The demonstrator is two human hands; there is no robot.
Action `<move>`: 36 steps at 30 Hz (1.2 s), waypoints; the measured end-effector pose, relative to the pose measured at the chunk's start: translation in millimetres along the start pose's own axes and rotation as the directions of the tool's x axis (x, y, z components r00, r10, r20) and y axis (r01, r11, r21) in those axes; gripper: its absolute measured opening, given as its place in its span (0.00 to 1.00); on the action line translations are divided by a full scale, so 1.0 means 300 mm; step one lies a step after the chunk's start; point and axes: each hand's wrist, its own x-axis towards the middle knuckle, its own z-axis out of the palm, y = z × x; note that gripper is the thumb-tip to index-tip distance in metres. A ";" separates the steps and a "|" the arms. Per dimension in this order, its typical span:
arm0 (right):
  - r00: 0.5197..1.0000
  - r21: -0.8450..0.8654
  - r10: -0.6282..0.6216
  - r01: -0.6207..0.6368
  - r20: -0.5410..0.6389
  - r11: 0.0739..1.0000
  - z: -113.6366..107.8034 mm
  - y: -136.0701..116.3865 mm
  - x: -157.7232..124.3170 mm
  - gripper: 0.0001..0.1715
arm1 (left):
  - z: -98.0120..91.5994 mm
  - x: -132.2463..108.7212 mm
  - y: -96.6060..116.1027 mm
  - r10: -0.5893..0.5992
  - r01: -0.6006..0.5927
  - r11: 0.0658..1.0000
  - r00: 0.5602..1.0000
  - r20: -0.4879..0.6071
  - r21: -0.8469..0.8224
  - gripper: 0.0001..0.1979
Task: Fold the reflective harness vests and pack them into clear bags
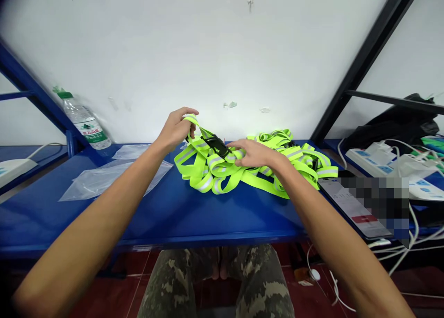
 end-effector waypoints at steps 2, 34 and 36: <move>0.996 0.056 -0.081 0.084 -0.045 0.995 0.005 -0.002 0.002 0.41 | 0.014 0.000 0.052 -0.092 0.093 0.984 0.996 0.010 -0.150 0.17; 0.899 0.203 0.248 -0.184 -0.361 0.962 -0.246 0.082 -0.027 0.19 | -0.185 0.157 0.123 -0.368 0.250 0.902 0.872 -0.324 -0.351 0.12; 0.834 0.223 0.315 -0.236 -0.453 0.946 -0.248 0.098 -0.022 0.14 | -0.186 0.156 0.118 -0.356 0.228 0.914 0.849 -0.390 -0.337 0.12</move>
